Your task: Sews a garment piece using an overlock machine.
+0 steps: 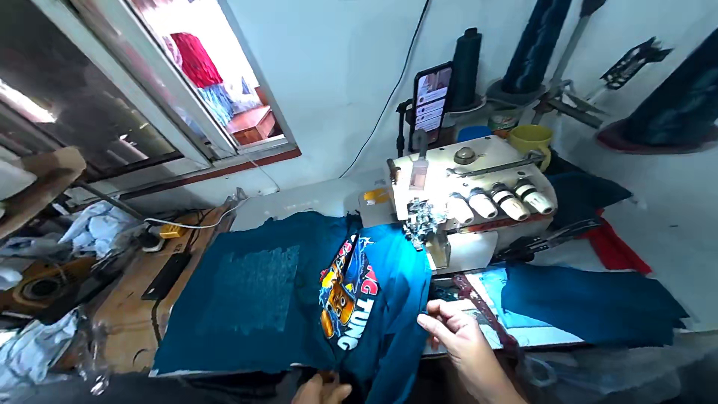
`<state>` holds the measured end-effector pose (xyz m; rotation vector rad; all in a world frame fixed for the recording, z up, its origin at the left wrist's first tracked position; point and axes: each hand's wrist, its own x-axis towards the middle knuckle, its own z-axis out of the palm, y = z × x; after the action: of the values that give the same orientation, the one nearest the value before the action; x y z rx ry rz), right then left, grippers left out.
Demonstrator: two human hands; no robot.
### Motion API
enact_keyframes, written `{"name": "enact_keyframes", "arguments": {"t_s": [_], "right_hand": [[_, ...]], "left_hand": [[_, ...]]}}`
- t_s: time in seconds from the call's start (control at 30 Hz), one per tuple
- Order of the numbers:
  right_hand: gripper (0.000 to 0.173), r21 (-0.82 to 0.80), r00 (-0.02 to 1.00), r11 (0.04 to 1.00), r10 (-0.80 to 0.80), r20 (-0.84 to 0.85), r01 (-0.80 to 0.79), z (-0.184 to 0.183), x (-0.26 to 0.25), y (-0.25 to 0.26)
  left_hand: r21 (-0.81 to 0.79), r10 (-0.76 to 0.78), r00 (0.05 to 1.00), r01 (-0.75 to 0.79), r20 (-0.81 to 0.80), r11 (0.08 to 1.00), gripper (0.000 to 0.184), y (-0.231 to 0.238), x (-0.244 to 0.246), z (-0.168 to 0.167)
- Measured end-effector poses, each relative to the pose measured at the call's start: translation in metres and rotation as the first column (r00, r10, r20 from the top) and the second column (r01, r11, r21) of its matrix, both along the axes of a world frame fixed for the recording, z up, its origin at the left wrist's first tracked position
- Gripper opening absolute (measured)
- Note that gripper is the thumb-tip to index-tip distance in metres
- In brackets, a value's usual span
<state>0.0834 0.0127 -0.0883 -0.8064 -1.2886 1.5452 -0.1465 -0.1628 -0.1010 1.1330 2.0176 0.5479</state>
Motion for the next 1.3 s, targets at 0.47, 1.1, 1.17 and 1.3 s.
{"name": "enact_keyframes", "arguments": {"t_s": [0.47,1.1,1.17,1.3], "right_hand": [[0.009,0.03,0.961,0.989,0.145,-0.234,-0.142,0.018,0.047,0.016],[0.022,-0.019,0.976,0.979,0.202,-0.085,-0.205,-0.004,-0.001,-0.001],[0.018,-0.005,0.982,0.986,0.164,-0.096,-0.165,-0.007,-0.006,0.003],[0.017,0.002,0.983,0.991,0.135,-0.127,-0.136,-0.012,-0.014,0.004]], "left_hand": [[0.838,0.275,0.957,-0.221,0.089,0.498,0.02,0.029,-0.084,0.104],[0.742,-0.179,0.954,0.299,-0.24,0.6,0.024,0.121,0.041,0.045],[0.685,-0.379,0.883,0.097,0.276,0.722,0.021,0.119,0.027,0.074],[0.503,-0.331,0.784,0.028,0.525,0.864,0.013,0.133,-0.003,0.104]]}}
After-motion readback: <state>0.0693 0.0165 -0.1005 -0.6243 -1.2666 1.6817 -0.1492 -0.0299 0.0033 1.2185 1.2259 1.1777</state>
